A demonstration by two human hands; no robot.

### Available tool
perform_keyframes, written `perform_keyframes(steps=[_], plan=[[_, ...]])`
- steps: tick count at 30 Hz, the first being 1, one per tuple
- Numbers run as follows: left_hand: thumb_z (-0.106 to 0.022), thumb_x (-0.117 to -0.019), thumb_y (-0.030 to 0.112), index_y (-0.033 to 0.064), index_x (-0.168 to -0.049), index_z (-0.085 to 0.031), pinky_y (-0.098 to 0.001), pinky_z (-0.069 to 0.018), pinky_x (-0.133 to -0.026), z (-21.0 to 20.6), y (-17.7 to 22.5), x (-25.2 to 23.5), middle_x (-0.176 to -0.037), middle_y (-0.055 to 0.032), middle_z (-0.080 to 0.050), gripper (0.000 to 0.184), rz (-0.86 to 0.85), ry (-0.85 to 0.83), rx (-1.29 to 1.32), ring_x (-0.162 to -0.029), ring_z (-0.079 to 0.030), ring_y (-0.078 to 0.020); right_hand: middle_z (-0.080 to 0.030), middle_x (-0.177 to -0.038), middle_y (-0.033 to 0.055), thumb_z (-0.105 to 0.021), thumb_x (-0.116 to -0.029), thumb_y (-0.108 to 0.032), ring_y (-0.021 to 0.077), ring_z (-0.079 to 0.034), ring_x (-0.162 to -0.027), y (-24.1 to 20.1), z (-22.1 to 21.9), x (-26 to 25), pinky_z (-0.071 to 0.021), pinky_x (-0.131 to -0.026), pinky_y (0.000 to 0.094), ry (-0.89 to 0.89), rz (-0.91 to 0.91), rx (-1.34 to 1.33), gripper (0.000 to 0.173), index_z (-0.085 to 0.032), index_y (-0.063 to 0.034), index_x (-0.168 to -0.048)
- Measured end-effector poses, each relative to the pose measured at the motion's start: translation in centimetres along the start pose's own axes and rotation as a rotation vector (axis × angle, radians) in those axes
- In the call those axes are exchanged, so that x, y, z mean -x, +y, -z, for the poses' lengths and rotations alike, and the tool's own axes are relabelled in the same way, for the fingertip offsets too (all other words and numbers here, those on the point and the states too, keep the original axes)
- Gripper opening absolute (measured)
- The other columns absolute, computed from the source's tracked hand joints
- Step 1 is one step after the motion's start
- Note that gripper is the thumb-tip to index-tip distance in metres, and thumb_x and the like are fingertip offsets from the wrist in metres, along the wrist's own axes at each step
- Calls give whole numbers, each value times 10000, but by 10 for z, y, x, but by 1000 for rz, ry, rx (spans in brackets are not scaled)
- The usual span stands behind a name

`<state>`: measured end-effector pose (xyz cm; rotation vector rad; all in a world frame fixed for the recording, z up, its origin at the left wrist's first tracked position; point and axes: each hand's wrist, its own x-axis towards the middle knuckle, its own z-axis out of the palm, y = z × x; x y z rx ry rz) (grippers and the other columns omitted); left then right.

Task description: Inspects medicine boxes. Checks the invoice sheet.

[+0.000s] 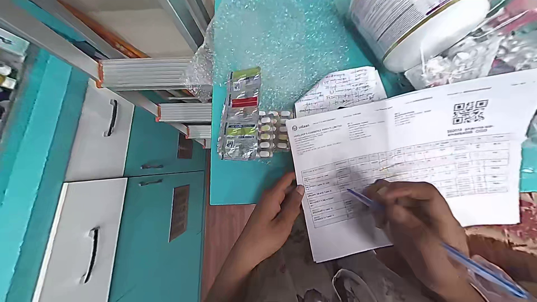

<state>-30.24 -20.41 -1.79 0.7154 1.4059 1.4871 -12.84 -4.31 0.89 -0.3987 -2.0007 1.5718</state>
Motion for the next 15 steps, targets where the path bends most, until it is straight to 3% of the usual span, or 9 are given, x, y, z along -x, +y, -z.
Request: perform_keyframes(steps=[2,4,6,10,15], plan=[[-427,-1088,109,-32,-1346,-516,-164,-541,-631,0,-1,1,-988,7,-709,307,-17,6,-4,-754,-645,9,-629,-957,-148,-608,-996,-249,-74,-602,-846,7,-11,-6,-507,-746,90,-23,17,32,192,-577,-235,-1185],[-431,-1086,104,-45,-1355,-509,-157,-528,-614,0,-3,0,-975,4,-707,316,-30,11,3,-731,-630,14,-620,-940,-119,-666,-935,-208,-59,-591,-852,13,-11,-11,-488,-740,90,-21,42,68,198,-590,-194,-1117],[-438,-1084,107,-60,-1394,-477,-135,-487,-571,-1,-4,0,-944,15,-698,355,-20,26,7,-680,-585,36,-635,-944,-107,-688,-908,-188,-56,-600,-868,18,-8,-12,-487,-733,82,-20,40,53,148,-634,-174,-1044],[-456,-1078,107,-84,-1498,-338,-133,-473,-545,-1,-2,1,-899,14,-693,477,3,39,12,-643,-566,36,-667,-956,-116,-710,-888,-108,-40,-640,-885,19,-7,-13,-534,-754,98,8,2,-107,160,-687,-185,-1027],[-470,-1067,103,-33,-1596,-150,-134,-457,-529,-1,-1,1,-833,28,-665,632,7,33,5,-610,-538,33,-673,-929,-114,-703,-875,-76,-53,-638,-843,18,-9,-13,-526,-709,82,26,-18,-73,153,-685,-171,-994]])
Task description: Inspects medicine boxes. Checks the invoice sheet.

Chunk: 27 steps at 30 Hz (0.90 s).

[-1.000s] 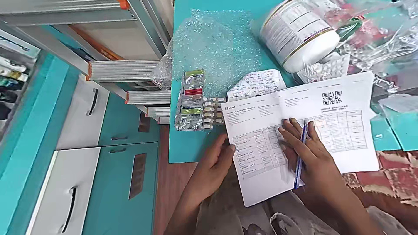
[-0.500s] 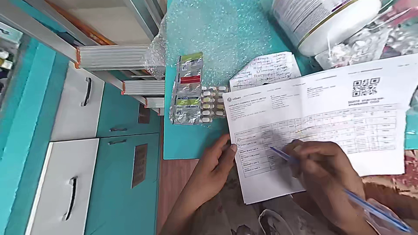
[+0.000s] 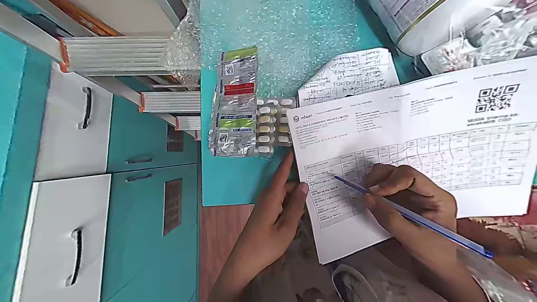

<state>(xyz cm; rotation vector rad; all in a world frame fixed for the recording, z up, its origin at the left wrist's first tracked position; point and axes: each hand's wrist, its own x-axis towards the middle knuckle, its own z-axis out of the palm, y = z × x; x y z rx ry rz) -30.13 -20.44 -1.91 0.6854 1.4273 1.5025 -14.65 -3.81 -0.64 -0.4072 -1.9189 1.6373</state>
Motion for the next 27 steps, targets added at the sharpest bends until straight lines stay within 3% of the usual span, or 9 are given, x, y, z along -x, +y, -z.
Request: perform_keyframes(steps=[12,20,27], plan=[[-447,-1083,117,-7,-1578,-225,-153,-516,-602,0,-2,-1,-900,-10,-687,556,-47,-6,-61,-691,-613,6,-663,-895,-119,-704,-872,-85,-70,-609,-770,5,-1,1,-505,-663,72,-5,57,33,128,-675,-168,-965],[-434,-1075,100,-28,-1557,-254,-157,-490,-584,-6,-7,-2,-876,-6,-676,530,-112,46,-106,-650,-572,15,-657,-870,-137,-705,-851,-80,-76,-608,-752,5,3,0,-508,-643,76,-32,52,8,137,-672,-189,-927],[-425,-1083,113,-4,-1556,-282,-185,-539,-655,-9,-10,-2,-955,-42,-706,508,-131,77,-141,-740,-642,-18,-657,-862,-138,-699,-847,-83,-71,-607,-747,7,3,0,-506,-639,82,-23,70,5,136,-667,-198,-912]])
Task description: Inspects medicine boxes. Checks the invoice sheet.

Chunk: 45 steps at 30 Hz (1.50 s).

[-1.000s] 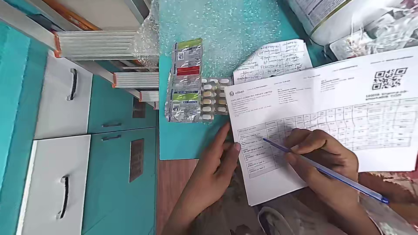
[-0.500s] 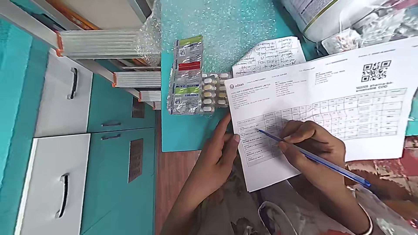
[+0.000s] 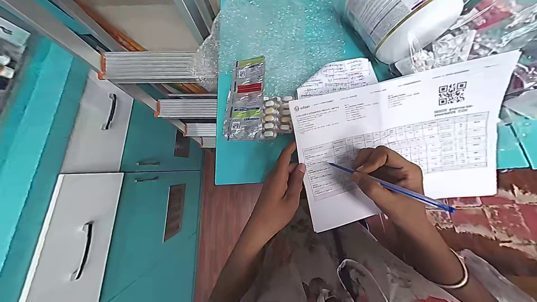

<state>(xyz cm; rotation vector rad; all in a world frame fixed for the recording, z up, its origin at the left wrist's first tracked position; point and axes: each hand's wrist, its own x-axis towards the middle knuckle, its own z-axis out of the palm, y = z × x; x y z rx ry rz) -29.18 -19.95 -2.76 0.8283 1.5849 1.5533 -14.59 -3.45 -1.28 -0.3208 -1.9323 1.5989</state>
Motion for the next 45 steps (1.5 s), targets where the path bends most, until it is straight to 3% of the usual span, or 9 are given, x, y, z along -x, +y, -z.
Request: perform_keyframes(steps=[2,5,16,19,22,27,30,41,45], plan=[[-421,-1087,117,3,-1554,-286,-207,-574,-706,0,-1,0,-994,-56,-716,500,-9,-1,-9,-796,-681,-37,-658,-861,-136,-699,-842,-83,-70,-609,-749,0,1,0,-505,-638,82,-7,0,-5,136,-663,-197,-907],[-422,-1084,115,-6,-1555,-286,-203,-560,-676,-1,-4,0,-955,-53,-702,504,-33,7,-35,-753,-656,-31,-648,-863,-137,-698,-842,-85,-75,-602,-744,1,1,1,-503,-633,76,-19,2,-11,134,-661,-196,-908],[-424,-1086,127,13,-1554,-304,-210,-577,-718,-3,-2,2,-997,-61,-715,496,-19,28,-79,-802,-683,-32,-640,-844,-140,-689,-828,-82,-77,-592,-718,1,1,2,-497,-610,77,-18,7,-8,142,-658,-207,-890],[-422,-1088,132,22,-1544,-320,-191,-550,-667,-4,-2,2,-945,-39,-703,480,-27,41,-98,-743,-651,-16,-640,-835,-142,-690,-825,-87,-72,-600,-722,2,1,2,-505,-616,82,-15,5,-7,145,-663,-213,-889],[-425,-1087,128,26,-1545,-320,-212,-577,-714,-3,-2,3,-999,-61,-717,481,-25,36,-97,-811,-688,-39,-642,-842,-145,-695,-830,-94,-77,-598,-716,2,2,3,-506,-612,77,-22,3,-12,144,-666,-218,-896],[-428,-1084,131,11,-1527,-339,-191,-557,-665,-4,-1,2,-940,-45,-699,468,-21,49,-122,-754,-661,-23,-640,-845,-150,-696,-848,-115,-83,-589,-718,2,3,2,-489,-609,70,-41,14,-21,119,-658,-215,-901],[-430,-1081,127,15,-1532,-338,-201,-570,-719,-4,-1,3,-985,-61,-714,474,-21,51,-130,-806,-680,-29,-639,-836,-147,-694,-844,-111,-79,-592,-718,2,2,2,-489,-608,73,-43,14,-25,122,-661,-215,-901],[-429,-1079,122,12,-1536,-326,-176,-547,-708,-5,0,3,-967,-45,-708,481,-26,56,-136,-783,-656,-3,-630,-828,-148,-691,-847,-112,-82,-584,-716,3,2,2,-485,-617,72,-46,16,-48,110,-660,-212,-882],[-434,-1078,120,-7,-1528,-326,-156,-528,-648,-6,2,3,-931,-32,-694,480,-24,66,-130,-726,-627,14,-672,-979,-141,-698,-945,-196,-19,-650,-832,-4,8,7,-564,-730,146,46,75,-2,146,-659,-270,-1064]])
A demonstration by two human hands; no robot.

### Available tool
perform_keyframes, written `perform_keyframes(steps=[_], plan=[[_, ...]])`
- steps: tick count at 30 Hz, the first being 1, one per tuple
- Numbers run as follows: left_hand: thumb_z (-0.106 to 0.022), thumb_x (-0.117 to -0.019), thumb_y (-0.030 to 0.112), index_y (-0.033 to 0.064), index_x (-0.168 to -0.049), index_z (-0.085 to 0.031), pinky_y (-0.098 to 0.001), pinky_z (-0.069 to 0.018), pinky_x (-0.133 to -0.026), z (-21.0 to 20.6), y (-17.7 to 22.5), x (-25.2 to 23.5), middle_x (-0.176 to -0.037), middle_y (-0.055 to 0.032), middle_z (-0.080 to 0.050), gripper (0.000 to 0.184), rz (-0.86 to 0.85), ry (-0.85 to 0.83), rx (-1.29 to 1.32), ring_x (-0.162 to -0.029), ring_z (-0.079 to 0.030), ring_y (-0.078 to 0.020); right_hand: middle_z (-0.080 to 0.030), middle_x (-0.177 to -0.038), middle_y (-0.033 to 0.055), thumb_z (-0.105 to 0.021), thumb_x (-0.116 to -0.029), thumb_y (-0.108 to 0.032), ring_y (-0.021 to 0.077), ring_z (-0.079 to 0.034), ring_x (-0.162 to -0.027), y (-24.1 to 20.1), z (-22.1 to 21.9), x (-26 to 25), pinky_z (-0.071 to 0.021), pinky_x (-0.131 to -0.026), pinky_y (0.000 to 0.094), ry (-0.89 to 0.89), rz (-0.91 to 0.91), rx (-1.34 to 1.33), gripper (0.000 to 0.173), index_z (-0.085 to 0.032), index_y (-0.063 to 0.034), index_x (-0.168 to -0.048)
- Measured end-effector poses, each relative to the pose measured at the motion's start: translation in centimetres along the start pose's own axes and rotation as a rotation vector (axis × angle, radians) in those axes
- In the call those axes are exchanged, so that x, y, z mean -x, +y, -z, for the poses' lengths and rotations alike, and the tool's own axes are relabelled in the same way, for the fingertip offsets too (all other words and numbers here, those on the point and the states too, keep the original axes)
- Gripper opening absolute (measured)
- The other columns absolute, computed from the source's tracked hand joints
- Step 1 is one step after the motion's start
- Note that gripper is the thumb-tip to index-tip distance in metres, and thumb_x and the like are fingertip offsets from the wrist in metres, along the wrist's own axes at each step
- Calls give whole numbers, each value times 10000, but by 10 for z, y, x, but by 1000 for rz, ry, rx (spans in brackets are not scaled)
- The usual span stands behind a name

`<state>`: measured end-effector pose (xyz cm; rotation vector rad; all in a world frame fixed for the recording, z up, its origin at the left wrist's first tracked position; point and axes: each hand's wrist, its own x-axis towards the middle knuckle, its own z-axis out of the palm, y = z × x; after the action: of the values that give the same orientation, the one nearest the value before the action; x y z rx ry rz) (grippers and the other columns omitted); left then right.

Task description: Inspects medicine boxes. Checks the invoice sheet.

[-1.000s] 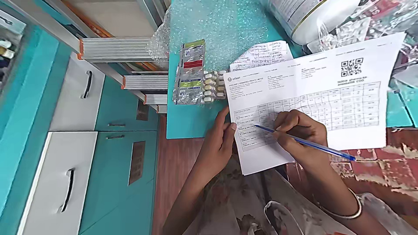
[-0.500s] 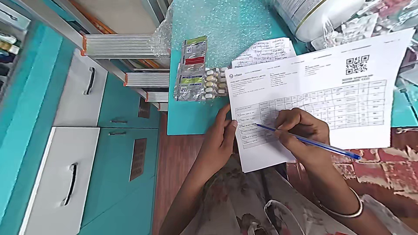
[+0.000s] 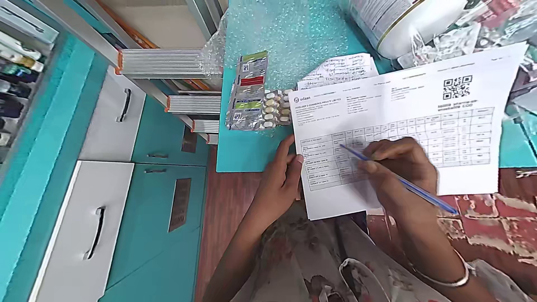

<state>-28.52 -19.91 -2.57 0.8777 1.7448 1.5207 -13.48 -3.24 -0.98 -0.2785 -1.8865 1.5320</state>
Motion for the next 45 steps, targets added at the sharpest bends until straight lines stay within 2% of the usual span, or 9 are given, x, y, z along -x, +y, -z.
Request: perform_keyframes(steps=[3,7,9,12,20,25,30,36,45], plan=[[-432,-1085,131,4,-1543,-315,-183,-559,-686,0,0,0,-954,-44,-706,489,5,-3,10,-774,-665,-9,-720,-1125,-112,-606,-1031,-344,39,-696,-991,-22,28,9,-586,-835,213,99,69,321,175,-655,-266,-1180],[-433,-1079,115,-11,-1525,-339,-195,-567,-724,-1,0,0,-956,-48,-713,473,-12,14,-15,-796,-675,-13,-688,-1161,271,-401,-1113,-191,180,-680,-1073,-35,80,25,-536,-928,299,197,84,879,396,-598,152,-1138],[-437,-1078,116,-12,-1524,-345,-204,-569,-748,-1,-1,-1,-976,-56,-716,473,-20,16,-24,-818,-677,-19,-670,-1147,326,-471,-1095,-178,213,-674,-1062,-38,93,33,-520,-938,294,234,30,1004,387,-600,184,-1130],[-436,-1077,118,-4,-1517,-356,-190,-565,-726,-2,-2,0,-956,-42,-713,463,-31,28,-31,-802,-673,-9,-682,-1162,306,-578,-1054,-238,247,-656,-1088,-38,93,45,-493,-933,315,188,25,1024,368,-622,121,-1121],[-448,-1075,146,-7,-1509,-362,-193,-579,-739,-3,-7,0,-992,-30,-726,469,-63,55,-43,-830,-689,-6,-708,-1149,41,-601,-1028,-401,172,-615,-1134,-24,35,65,-440,-991,326,-65,269,888,258,-613,-144,-1046],[-451,-1068,134,-30,-1491,-362,-198,-603,-740,-3,-9,-1,-1003,-22,-739,462,-74,64,-29,-851,-716,-28,-692,-1242,46,-589,-1026,-454,208,-586,-1212,-13,23,70,-402,-1019,357,-212,316,929,298,-601,-166,-1103],[-444,-1074,133,-39,-1491,-354,-195,-599,-733,-3,-7,0,-1025,-26,-734,460,-71,60,-11,-850,-712,-29,-681,-1236,41,-621,-997,-479,194,-578,-1201,-10,31,67,-402,-1005,340,-24,332,994,329,-550,-165,-1068],[-440,-1072,114,-62,-1491,-349,-221,-608,-738,-3,-7,-1,-1016,-47,-735,464,-78,47,2,-848,-718,-47,-696,-1230,45,-598,-979,-577,217,-567,-1195,-8,35,63,-372,-1003,362,14,264,1062,425,-519,-162,-1022],[-444,-1073,109,-70,-1502,-339,-221,-589,-746,-2,-3,-2,-963,-53,-722,477,-69,25,2,-817,-696,-36,-734,-1082,79,-536,-1007,-587,252,-593,-1088,-9,38,53,-351,-941,410,-38,259,1080,455,-581,-137,-959]])
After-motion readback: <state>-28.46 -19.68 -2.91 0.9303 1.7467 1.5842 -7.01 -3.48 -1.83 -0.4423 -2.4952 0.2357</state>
